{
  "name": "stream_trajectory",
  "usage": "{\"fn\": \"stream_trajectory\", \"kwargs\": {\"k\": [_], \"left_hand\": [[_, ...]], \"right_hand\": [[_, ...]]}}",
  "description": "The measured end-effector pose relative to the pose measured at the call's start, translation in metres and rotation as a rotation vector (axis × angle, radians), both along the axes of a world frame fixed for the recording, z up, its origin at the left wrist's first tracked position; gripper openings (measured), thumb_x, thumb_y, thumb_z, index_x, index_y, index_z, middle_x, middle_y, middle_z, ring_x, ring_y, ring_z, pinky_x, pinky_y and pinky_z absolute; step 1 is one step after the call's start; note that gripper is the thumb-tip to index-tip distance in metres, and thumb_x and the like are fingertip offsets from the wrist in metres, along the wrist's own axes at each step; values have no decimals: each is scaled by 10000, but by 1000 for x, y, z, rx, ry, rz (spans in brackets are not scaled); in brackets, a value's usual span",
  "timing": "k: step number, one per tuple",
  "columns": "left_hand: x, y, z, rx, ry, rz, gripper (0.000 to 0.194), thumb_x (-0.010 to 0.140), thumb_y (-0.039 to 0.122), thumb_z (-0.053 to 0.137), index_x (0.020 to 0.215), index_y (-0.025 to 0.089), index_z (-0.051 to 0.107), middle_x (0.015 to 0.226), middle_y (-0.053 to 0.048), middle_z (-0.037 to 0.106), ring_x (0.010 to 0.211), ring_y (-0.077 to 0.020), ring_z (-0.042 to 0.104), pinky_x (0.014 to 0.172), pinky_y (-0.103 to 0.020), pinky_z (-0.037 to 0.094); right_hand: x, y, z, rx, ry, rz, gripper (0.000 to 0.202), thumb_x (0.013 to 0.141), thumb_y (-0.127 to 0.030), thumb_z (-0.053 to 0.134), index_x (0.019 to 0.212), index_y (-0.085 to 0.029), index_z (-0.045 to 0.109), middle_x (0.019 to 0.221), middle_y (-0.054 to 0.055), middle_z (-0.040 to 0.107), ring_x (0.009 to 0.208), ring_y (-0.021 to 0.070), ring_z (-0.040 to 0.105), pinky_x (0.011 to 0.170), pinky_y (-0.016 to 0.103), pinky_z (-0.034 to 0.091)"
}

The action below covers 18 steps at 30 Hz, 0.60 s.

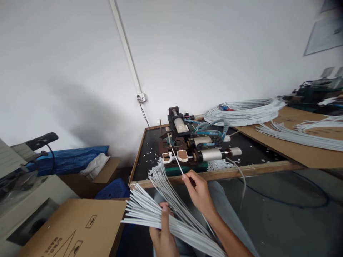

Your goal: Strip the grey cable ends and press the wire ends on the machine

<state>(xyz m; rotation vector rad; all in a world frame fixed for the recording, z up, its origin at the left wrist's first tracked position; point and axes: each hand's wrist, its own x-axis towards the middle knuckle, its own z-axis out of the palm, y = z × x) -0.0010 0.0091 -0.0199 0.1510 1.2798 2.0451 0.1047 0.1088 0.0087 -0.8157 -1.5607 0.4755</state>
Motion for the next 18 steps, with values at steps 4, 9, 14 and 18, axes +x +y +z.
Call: {"fn": "stream_trajectory", "kwargs": {"k": [4, 9, 14, 18], "left_hand": [[-7, 3, -8, 3, -23, -17, 506, 526, 459, 952, 897, 164, 775, 947, -83, 756, 871, -245, 687, 744, -306, 532], [-7, 3, -9, 8, -51, -31, 545, 486, 475, 968, 896, 169, 779, 951, -69, 759, 883, -233, 679, 749, -295, 527], [-6, 1, -7, 11, -44, -23, 539, 494, 483, 962, 886, 165, 775, 926, -65, 755, 848, -221, 675, 722, -288, 525], [-5, 1, -6, 0, -17, -15, 533, 508, 484, 950, 888, 158, 768, 905, -66, 749, 795, -219, 672, 714, -305, 527]], "right_hand": [[-1, 2, 0, 5, -4, -1, 304, 1008, -261, 492, 708, -214, 500, 668, -35, 491, 592, 131, 501, 583, 235, 375], [-3, 4, -1, 7, -9, -4, 302, 1006, -263, 498, 709, -212, 504, 667, -37, 486, 590, 128, 495, 584, 235, 370], [-4, 4, -1, 4, -13, 0, 302, 1004, -263, 502, 706, -213, 501, 662, -41, 481, 584, 125, 488, 576, 236, 362], [-5, 5, -1, 2, -15, 5, 306, 1002, -264, 500, 701, -214, 496, 663, -40, 476, 583, 128, 486, 578, 242, 363]]}}
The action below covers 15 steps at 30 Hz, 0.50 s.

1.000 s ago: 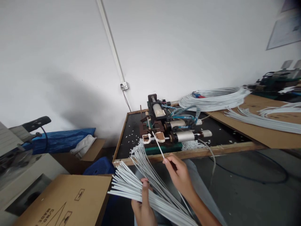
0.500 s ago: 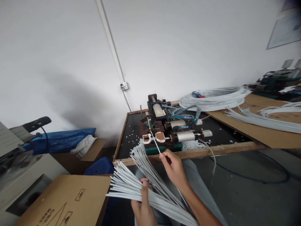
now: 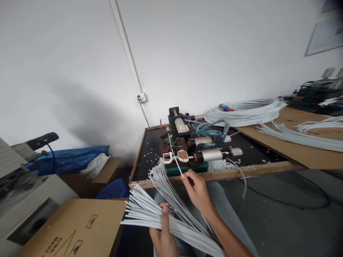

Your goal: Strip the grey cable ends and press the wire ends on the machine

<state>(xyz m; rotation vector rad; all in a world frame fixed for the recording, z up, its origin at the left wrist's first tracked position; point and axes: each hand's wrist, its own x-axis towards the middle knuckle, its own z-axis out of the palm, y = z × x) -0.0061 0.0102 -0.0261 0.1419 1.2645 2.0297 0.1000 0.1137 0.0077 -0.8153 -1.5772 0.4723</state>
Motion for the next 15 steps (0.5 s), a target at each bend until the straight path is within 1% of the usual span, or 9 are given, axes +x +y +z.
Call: {"fn": "stream_trajectory", "kwargs": {"k": [2, 7, 11, 15], "left_hand": [[3, -1, 3, -10, 9, 5, 522, 513, 474, 947, 883, 155, 762, 893, -64, 743, 772, -215, 664, 715, -311, 528], [16, -3, 18, 8, 75, 84, 328, 686, 391, 870, 896, 172, 747, 927, -54, 730, 853, -204, 661, 770, -284, 519], [19, -3, 23, 30, 47, 104, 270, 693, 332, 869, 869, 170, 745, 860, -35, 726, 739, -170, 643, 699, -263, 509], [19, -2, 23, 57, 47, 112, 254, 695, 338, 864, 845, 167, 751, 839, -24, 720, 737, -162, 645, 670, -240, 505]], "right_hand": [[-1, 0, 0, -3, -3, 7, 307, 1001, -266, 503, 699, -213, 500, 664, -39, 476, 583, 129, 487, 578, 244, 364], [-2, -2, 2, -13, 1, 24, 308, 1006, -275, 496, 705, -212, 506, 670, -33, 479, 591, 133, 492, 583, 246, 373], [-1, -3, 4, -19, 11, 44, 314, 1012, -295, 492, 709, -213, 508, 667, -32, 477, 590, 135, 490, 578, 248, 373], [1, -7, 5, -31, 26, 70, 309, 1019, -302, 491, 723, -215, 508, 673, -29, 486, 597, 138, 494, 576, 248, 372]]}}
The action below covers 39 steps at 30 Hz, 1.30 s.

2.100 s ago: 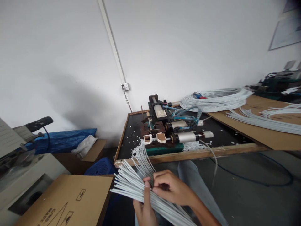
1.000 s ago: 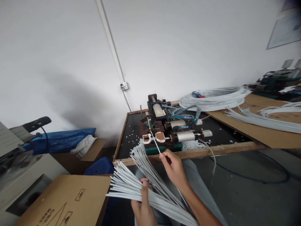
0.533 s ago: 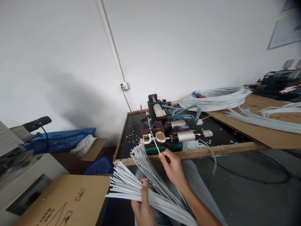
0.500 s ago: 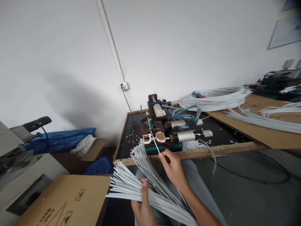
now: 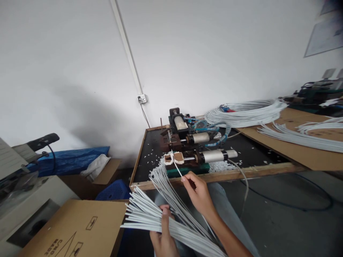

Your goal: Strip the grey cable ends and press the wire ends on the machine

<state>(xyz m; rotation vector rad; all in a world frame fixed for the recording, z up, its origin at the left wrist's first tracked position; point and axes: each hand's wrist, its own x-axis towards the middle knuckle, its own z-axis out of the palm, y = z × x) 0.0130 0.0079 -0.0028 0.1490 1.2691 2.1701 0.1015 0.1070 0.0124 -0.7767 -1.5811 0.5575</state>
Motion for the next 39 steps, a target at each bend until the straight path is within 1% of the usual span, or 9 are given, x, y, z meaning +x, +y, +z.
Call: {"fn": "stream_trajectory", "kwargs": {"k": [5, 10, 14, 19, 27, 30, 33, 34, 39], "left_hand": [[2, -3, -4, -14, -29, -35, 269, 715, 355, 854, 868, 155, 759, 794, -27, 714, 709, -163, 649, 713, -257, 529], [4, -7, -6, -41, -51, -6, 266, 723, 331, 844, 908, 162, 754, 885, -68, 746, 855, -247, 719, 828, -334, 573], [3, -7, -3, -24, 72, -22, 309, 729, 380, 831, 915, 142, 766, 954, -107, 760, 949, -310, 730, 852, -373, 594], [2, -5, -1, 33, 126, -77, 368, 707, 417, 846, 938, 138, 781, 1034, -127, 770, 1033, -343, 717, 918, -423, 581], [1, -2, -6, 4, 118, -103, 431, 689, 464, 860, 964, 142, 782, 1003, -134, 770, 1010, -356, 726, 931, -460, 577], [-1, -2, -7, -5, 127, -75, 419, 659, 464, 883, 915, 146, 785, 997, -131, 765, 1018, -352, 723, 936, -436, 576], [-1, -2, -7, -19, 103, -63, 411, 653, 445, 893, 909, 144, 781, 972, -122, 759, 996, -332, 723, 936, -420, 569], [-1, -2, -7, -22, 86, -66, 410, 661, 442, 889, 920, 143, 778, 966, -119, 758, 975, -321, 724, 928, -416, 568], [4, -2, -5, -13, 24, -83, 387, 679, 432, 885, 927, 157, 774, 965, -93, 754, 917, -255, 712, 907, -354, 551]], "right_hand": [[6, -21, 9, 15, -12, 115, 299, 1012, -278, 491, 720, -215, 512, 670, -32, 485, 596, 134, 486, 570, 243, 369], [7, -36, 21, -27, -301, 480, 300, 1010, -232, 494, 719, -202, 563, 711, -20, 530, 642, 134, 529, 597, 244, 371], [10, -35, 24, -76, -350, 519, 316, 998, -246, 505, 693, -194, 571, 681, -28, 508, 626, 131, 506, 598, 249, 365], [18, -34, 26, -127, -363, 704, 275, 902, -249, 622, 641, -201, 548, 622, -59, 447, 579, 120, 458, 566, 235, 349], [18, -32, 24, -146, -262, 685, 344, 913, -385, 652, 622, -202, 646, 579, -39, 503, 546, 136, 503, 549, 235, 406], [19, -29, 18, -216, -211, 701, 377, 883, -439, 686, 602, -195, 623, 561, -48, 496, 527, 124, 472, 518, 223, 376], [22, -25, 11, -235, -160, 644, 397, 925, -436, 625, 613, -195, 582, 592, -42, 491, 545, 123, 452, 513, 227, 346], [24, -24, 9, -226, -126, 580, 393, 951, -428, 586, 633, -199, 574, 616, -33, 503, 567, 131, 467, 532, 235, 359], [21, -21, -1, -34, 24, 27, 365, 998, -398, 516, 678, -226, 543, 633, -10, 547, 583, 159, 526, 569, 258, 412]]}}
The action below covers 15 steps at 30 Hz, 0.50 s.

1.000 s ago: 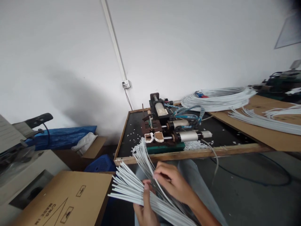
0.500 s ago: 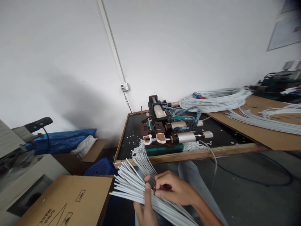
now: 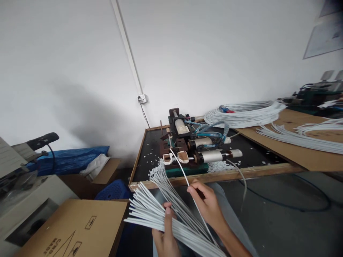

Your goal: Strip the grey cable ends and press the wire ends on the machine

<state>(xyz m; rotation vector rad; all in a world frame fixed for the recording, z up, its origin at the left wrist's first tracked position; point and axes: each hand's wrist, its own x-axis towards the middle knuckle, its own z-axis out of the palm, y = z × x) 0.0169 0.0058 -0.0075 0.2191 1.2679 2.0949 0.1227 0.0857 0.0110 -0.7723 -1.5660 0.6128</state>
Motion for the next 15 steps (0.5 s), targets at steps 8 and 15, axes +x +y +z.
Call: {"fn": "stream_trajectory", "kwargs": {"k": [8, 15], "left_hand": [[-2, 0, -2, 11, 14, 48, 454, 625, 492, 906, 901, 157, 771, 931, -72, 733, 858, -226, 686, 781, -305, 551], [-2, -1, 0, 12, -4, 19, 427, 648, 486, 901, 904, 172, 767, 884, -44, 734, 805, -183, 658, 768, -265, 530]], "right_hand": [[-15, 8, -11, 59, -24, -114, 294, 996, -293, 532, 710, -225, 536, 636, -24, 555, 574, 150, 533, 576, 251, 401], [-16, 10, -12, 91, -70, -120, 283, 996, -254, 531, 715, -222, 525, 651, -26, 551, 593, 148, 534, 597, 252, 396]]}}
